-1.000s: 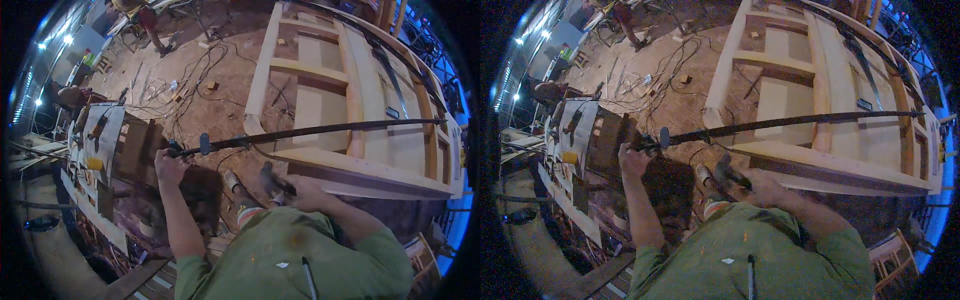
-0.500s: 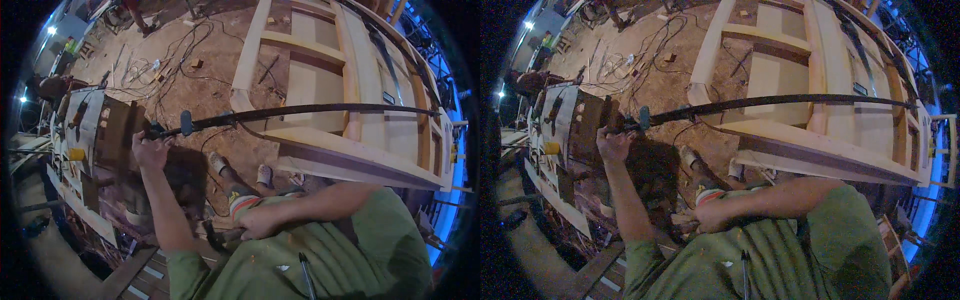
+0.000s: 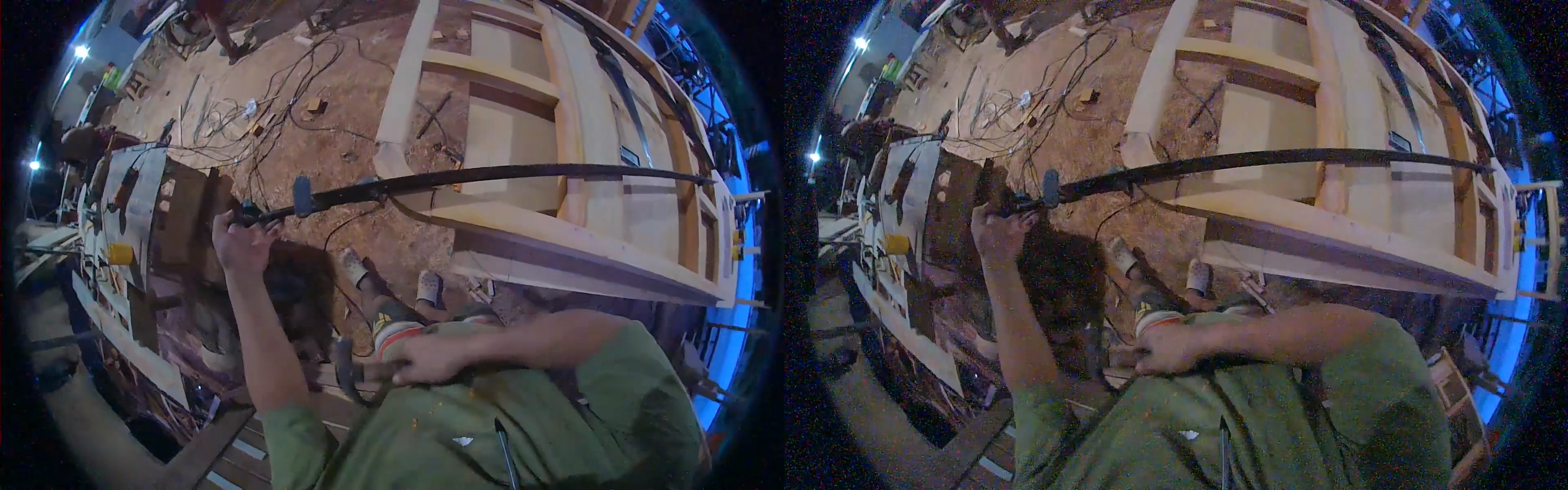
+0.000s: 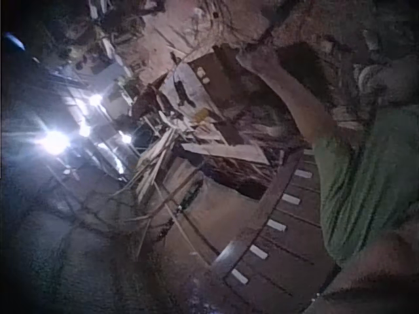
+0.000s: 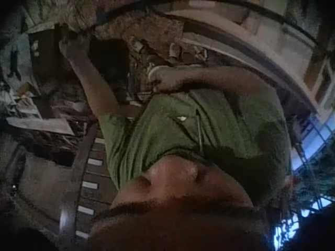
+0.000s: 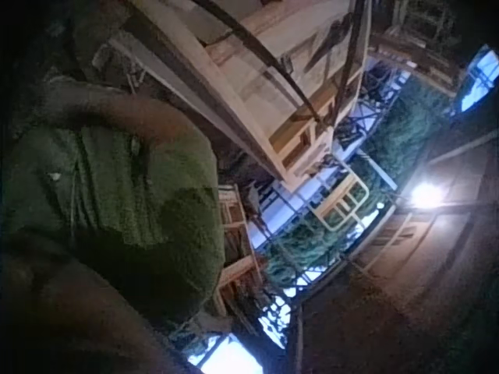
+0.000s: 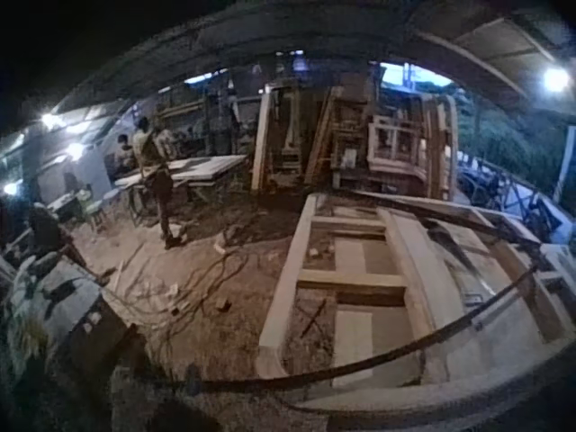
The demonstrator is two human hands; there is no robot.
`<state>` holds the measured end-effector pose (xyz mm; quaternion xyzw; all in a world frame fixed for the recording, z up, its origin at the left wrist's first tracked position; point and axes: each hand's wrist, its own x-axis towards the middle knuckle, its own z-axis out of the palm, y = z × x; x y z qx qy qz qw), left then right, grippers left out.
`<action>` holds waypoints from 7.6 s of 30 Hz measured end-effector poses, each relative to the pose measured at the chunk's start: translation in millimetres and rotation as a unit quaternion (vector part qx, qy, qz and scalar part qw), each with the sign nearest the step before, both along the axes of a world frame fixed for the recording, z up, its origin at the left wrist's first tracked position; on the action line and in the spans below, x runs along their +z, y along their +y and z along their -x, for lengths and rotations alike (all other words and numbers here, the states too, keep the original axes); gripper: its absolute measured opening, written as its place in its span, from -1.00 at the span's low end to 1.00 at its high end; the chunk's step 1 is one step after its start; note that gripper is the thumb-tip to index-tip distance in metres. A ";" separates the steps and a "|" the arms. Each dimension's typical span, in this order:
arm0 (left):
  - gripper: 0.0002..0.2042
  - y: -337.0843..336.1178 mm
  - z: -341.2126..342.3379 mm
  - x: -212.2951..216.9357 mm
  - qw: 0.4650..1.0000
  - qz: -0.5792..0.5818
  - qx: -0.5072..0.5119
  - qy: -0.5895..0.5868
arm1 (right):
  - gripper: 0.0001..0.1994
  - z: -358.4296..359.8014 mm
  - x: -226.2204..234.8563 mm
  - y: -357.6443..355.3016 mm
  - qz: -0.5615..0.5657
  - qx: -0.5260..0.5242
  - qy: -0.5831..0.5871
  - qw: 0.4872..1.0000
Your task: The person secures a wooden frame using a long bar clamp and hammers it to ensure a tight fit.
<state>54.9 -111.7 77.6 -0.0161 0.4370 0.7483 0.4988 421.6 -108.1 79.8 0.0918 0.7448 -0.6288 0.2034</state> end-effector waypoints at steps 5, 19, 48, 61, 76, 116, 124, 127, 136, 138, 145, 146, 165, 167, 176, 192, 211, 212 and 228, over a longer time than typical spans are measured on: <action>-0.61 -7.4 0.1 0.9 1.000 0.017 0.018 0.001 | -0.58 2.1 23.7 67.0 -0.006 0.031 -0.069 0.997; -0.48 -8.1 -0.3 6.0 0.995 -0.025 -0.096 0.010 | -0.58 -8.0 -33.1 72.5 -0.029 -0.122 -0.053 0.991; -0.39 251.1 -129.0 -33.3 0.781 0.276 -0.303 0.471 | -0.53 -199.1 -29.9 148.5 -0.413 -0.727 -0.053 0.546; -0.54 257.8 -126.6 -41.8 0.789 0.252 -0.258 0.497 | -0.51 -205.1 -30.5 150.2 -0.220 -0.814 0.014 0.538; -0.55 249.3 -109.1 -23.9 0.796 0.188 -0.372 0.439 | -0.59 -188.3 11.1 163.2 -0.475 -0.721 -0.052 0.503; -0.82 -5.7 138.5 -48.0 0.760 0.313 -0.109 0.559 | -0.67 -183.2 -27.8 160.6 -0.478 -0.706 -0.018 0.522; -0.70 79.4 75.4 -146.1 0.835 0.295 -0.355 0.299 | -0.62 -227.9 -49.9 157.3 -0.271 -0.867 -0.034 0.417; -0.64 86.7 42.4 -226.2 0.808 0.132 -0.553 0.154 | -0.65 -187.4 -34.5 170.8 -0.519 -0.705 -0.158 0.456; -0.55 155.0 14.6 -200.6 0.730 -0.012 -0.682 0.051 | -0.51 -132.2 -14.0 171.6 -0.580 -0.640 -0.373 0.339; -0.57 160.9 25.7 -190.7 0.743 -0.034 -0.664 0.078 | -0.53 -138.4 -17.1 169.9 -0.664 -0.555 -0.301 0.402; -0.64 149.3 90.6 -228.9 0.786 0.110 -0.603 0.083 | -0.65 -149.9 -37.7 173.8 -0.639 -0.614 -0.400 0.233; -0.64 152.8 95.6 -211.4 0.803 0.104 -0.575 0.120 | -0.67 -149.3 -36.1 175.4 -0.611 -0.652 -0.386 0.228; -0.54 142.6 -136.2 78.5 0.439 -0.090 -0.699 0.557 | -0.74 -143.9 -40.5 162.4 -0.556 -0.784 -0.201 0.191; -0.37 137.4 -149.4 49.2 0.388 -0.160 -0.638 0.645 | -0.73 -146.3 -39.5 159.1 -0.560 -0.783 -0.202 0.179; -0.45 103.3 -179.8 15.0 0.343 -0.084 -0.539 0.765 | -0.68 -153.1 -49.2 157.0 -0.521 -0.814 -0.169 0.192; -0.33 52.4 -151.1 14.8 0.499 -0.063 -0.719 0.479 | -0.66 -168.6 -59.0 154.5 -0.494 -0.836 -0.148 0.188; -0.57 65.8 -164.1 -66.3 0.888 0.048 -0.374 -0.263 | -0.65 -150.7 -50.4 150.0 -0.488 -0.841 -0.150 0.181; -0.60 62.5 -164.7 -68.1 0.892 0.049 -0.371 -0.255 | -0.65 -151.0 -48.9 150.4 -0.497 -0.833 -0.150 0.192; -0.82 31.0 -257.0 -77.1 0.956 0.013 0.002 -0.294 | -0.59 -226.1 -12.8 153.4 -0.664 -0.502 -0.032 0.553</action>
